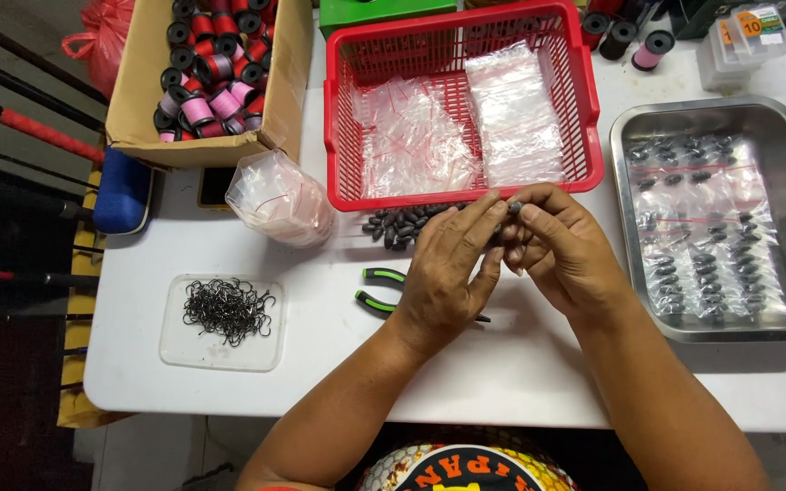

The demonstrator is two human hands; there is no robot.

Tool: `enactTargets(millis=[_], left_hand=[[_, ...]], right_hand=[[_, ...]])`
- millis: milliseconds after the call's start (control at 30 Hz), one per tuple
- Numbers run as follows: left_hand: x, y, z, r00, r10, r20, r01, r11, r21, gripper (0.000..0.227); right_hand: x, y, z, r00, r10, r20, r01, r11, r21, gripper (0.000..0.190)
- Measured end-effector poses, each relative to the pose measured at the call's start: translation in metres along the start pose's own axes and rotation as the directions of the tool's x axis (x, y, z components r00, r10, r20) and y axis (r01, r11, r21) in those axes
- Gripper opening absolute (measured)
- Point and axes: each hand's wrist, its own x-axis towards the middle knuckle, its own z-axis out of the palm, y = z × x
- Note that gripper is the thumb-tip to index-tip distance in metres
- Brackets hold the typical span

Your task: The person uses pliers to crimp small metal sleeves onto black cylindrical components, then places each finished unit into a small plastic bag. The person repeats this process for several units, organizing them into a tray.

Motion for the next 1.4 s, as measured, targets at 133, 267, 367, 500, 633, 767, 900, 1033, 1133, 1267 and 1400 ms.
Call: enactTargets(millis=[133,267,367,500,633,767,900,1033,1133,1267,1400], left_hand=[[0.001,0.002,0.001,1.0,0.007,-0.005,-0.007,1.0,-0.004,0.043],[0.0,0.001,0.002,1.0,0.008,-0.011,-0.008,1.0,-0.01,0.04],[-0.001,-0.006,-0.003,0.999,0.007,-0.036,-0.008,1.0,-0.007,0.038],[-0.006,-0.009,-0.037,0.992,-0.065,-0.104,0.066,0.998,0.011,0.036],[-0.033,-0.002,-0.061,0.987,-0.157,-0.036,0.159,0.985,0.063,0.032],[-0.061,-0.005,-0.061,0.966,-0.24,0.097,0.218,0.956,0.196,0.034],[-0.077,-0.011,-0.051,0.935,-0.291,0.201,0.226,0.929,0.293,0.036],[-0.084,-0.017,-0.048,0.914,-0.319,0.249,0.228,0.914,0.335,0.035],[-0.084,-0.017,-0.049,0.906,-0.332,0.262,0.234,0.91,0.343,0.035],[-0.08,-0.012,-0.052,0.896,-0.346,0.28,0.242,0.907,0.346,0.034],[-0.078,-0.01,-0.054,0.883,-0.362,0.299,0.252,0.902,0.351,0.032]], right_hand=[[0.001,0.001,-0.002,1.0,-0.006,-0.002,0.006,1.0,0.013,0.017],[0.003,-0.002,0.0,1.0,-0.003,0.013,0.003,1.0,-0.007,0.019],[0.004,-0.001,0.0,0.999,-0.025,0.029,0.027,0.998,-0.051,0.019],[-0.002,0.004,0.005,0.995,-0.061,0.079,0.075,0.978,-0.194,0.018],[-0.015,0.005,0.023,0.988,-0.024,0.15,0.065,0.959,-0.277,0.018],[-0.029,0.004,0.033,0.985,0.031,0.171,0.047,0.899,-0.435,0.018],[-0.044,-0.006,0.046,0.989,0.079,0.125,0.049,0.622,-0.782,0.019],[-0.051,0.004,0.046,0.977,0.005,0.213,0.197,0.358,-0.913,0.022],[-0.05,0.017,0.047,0.922,-0.056,0.383,0.387,0.095,-0.917,0.019],[-0.046,0.03,0.048,0.841,-0.1,0.531,0.511,-0.175,-0.842,0.008],[-0.051,0.025,0.045,0.823,0.027,0.567,0.556,-0.243,-0.795,0.005]])
